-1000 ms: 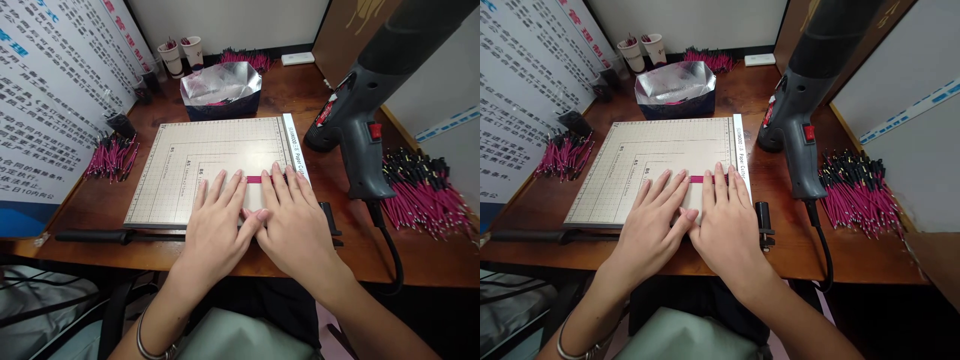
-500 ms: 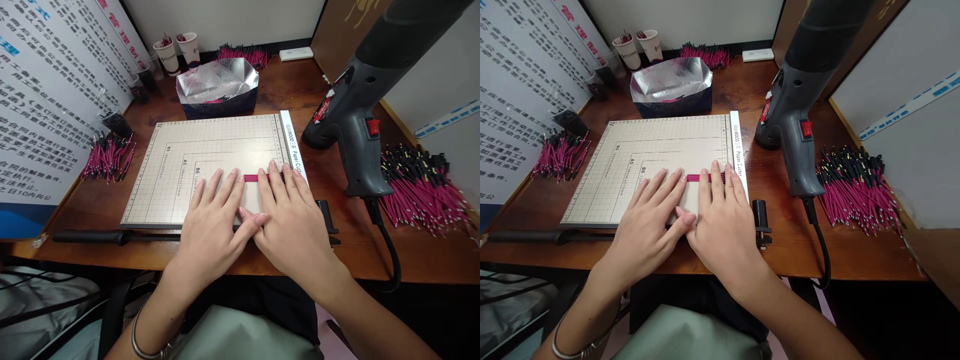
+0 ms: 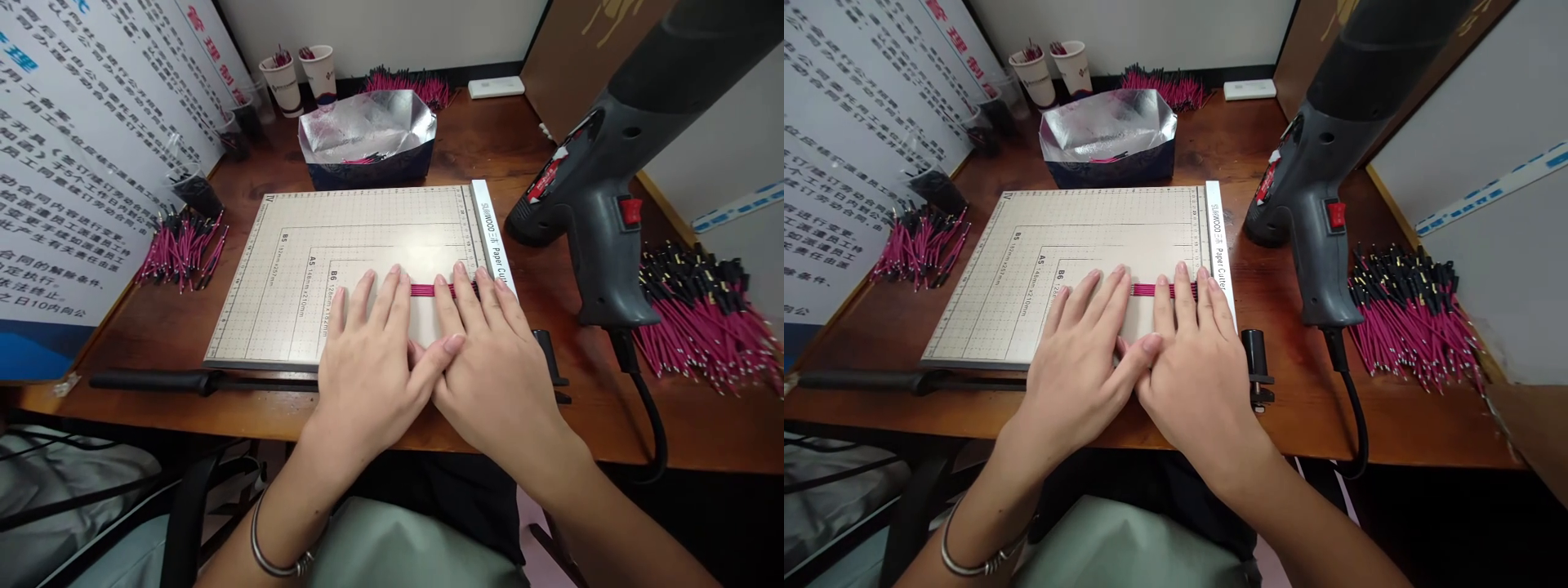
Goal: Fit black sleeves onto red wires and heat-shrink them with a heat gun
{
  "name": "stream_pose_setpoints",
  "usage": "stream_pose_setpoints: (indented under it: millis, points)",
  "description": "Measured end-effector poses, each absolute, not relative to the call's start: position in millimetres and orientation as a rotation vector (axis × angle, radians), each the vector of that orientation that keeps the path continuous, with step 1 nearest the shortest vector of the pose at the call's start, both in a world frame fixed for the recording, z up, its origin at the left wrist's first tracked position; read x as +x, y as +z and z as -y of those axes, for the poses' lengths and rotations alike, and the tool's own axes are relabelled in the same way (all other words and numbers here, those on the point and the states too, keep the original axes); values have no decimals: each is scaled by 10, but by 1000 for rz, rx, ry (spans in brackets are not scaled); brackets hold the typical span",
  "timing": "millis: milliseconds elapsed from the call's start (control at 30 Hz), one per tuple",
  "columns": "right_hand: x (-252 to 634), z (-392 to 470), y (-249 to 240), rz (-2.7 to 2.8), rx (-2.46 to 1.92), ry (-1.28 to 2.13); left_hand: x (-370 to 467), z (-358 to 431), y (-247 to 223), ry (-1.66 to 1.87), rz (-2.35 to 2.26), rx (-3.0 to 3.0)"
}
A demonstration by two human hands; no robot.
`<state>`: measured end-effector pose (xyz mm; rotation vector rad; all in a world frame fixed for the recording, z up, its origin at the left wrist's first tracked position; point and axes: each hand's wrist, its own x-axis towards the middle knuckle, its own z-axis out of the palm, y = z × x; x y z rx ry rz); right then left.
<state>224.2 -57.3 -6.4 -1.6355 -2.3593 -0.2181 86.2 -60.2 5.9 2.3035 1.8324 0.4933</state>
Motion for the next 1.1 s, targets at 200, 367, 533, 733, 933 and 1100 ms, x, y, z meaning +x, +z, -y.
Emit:
stream_pose_setpoints:
  millis: [200, 367, 533, 733, 933, 1100]
  points:
    - [2243, 573, -69, 2364, -1613, -265, 822, 595, 83, 391, -1781, 2360]
    - [2242, 576, -78, 2356, -1622, -215, 848, 578, 73, 429, -1784, 2393]
    - [2255, 572, -86, 2363, -1596, -227, 874, 558, 35, 447, -1735, 2467]
    - [2262, 562, -81, 2371, -1608, -206, 844, 571, -5, 519, -1801, 2525]
    - [2256, 564, -73, 2366, -1598, -203, 846, 560, 4, 470, -1751, 2534]
    - [2256, 568, -79, 2353, -1585, -263, 841, 543, 5, 496, -1705, 2587]
